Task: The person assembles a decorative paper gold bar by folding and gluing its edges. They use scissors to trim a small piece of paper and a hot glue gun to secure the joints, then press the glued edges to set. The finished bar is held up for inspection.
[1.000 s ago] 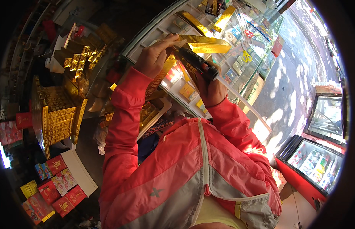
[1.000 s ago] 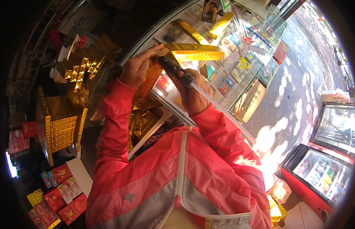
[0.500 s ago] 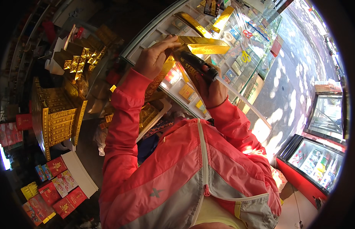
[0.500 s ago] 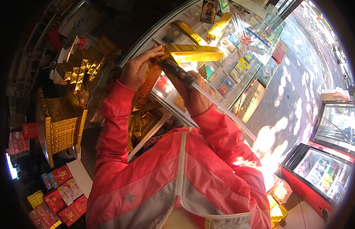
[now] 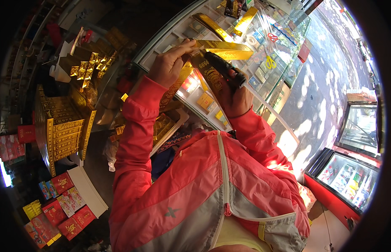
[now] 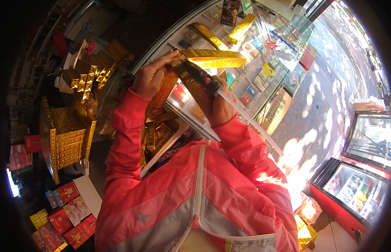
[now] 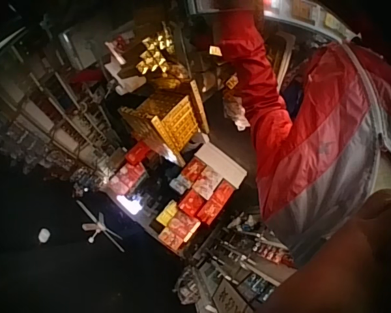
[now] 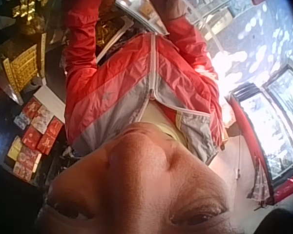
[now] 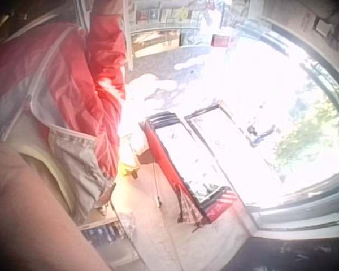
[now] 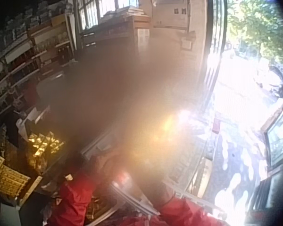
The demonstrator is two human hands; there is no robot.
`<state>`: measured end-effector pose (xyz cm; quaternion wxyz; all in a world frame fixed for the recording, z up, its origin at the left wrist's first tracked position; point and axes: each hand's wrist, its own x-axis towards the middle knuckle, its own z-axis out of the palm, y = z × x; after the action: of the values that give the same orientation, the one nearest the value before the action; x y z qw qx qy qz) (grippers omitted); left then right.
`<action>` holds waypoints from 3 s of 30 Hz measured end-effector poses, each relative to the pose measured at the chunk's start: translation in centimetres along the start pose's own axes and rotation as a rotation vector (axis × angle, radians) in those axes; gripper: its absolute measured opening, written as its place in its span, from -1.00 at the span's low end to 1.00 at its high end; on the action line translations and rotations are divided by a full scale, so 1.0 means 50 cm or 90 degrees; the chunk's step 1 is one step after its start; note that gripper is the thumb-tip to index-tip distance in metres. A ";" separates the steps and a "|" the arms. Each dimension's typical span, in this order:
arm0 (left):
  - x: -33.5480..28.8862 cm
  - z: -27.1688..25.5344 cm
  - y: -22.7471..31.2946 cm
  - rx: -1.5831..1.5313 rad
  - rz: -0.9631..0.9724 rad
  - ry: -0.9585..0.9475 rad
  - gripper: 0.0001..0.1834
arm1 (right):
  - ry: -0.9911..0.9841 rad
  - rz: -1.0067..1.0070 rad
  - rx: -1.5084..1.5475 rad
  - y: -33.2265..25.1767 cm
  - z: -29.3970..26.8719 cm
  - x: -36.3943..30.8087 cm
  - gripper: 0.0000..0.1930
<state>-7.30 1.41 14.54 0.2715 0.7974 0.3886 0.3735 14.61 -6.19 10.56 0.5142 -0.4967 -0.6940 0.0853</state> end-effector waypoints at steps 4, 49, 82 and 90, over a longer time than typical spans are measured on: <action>0.002 -0.005 0.003 0.017 0.027 -0.018 -0.47 | 0.018 0.057 0.045 0.005 -0.006 -0.006 -0.58; 0.010 0.065 0.033 0.293 0.064 0.114 -0.66 | 0.092 0.392 0.479 0.146 0.035 0.045 -0.70; 0.073 0.079 -0.073 0.233 -0.145 0.092 -0.53 | 0.075 0.460 0.749 -0.038 0.046 -0.057 -0.66; 0.094 0.077 -0.068 0.350 -0.120 0.088 -0.31 | 0.155 0.524 0.853 -0.018 -0.019 -0.052 -0.75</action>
<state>-3.65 6.63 11.68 0.0516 0.7739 0.5652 0.2809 14.79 -9.00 9.93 0.7030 -0.3039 -0.1947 0.6128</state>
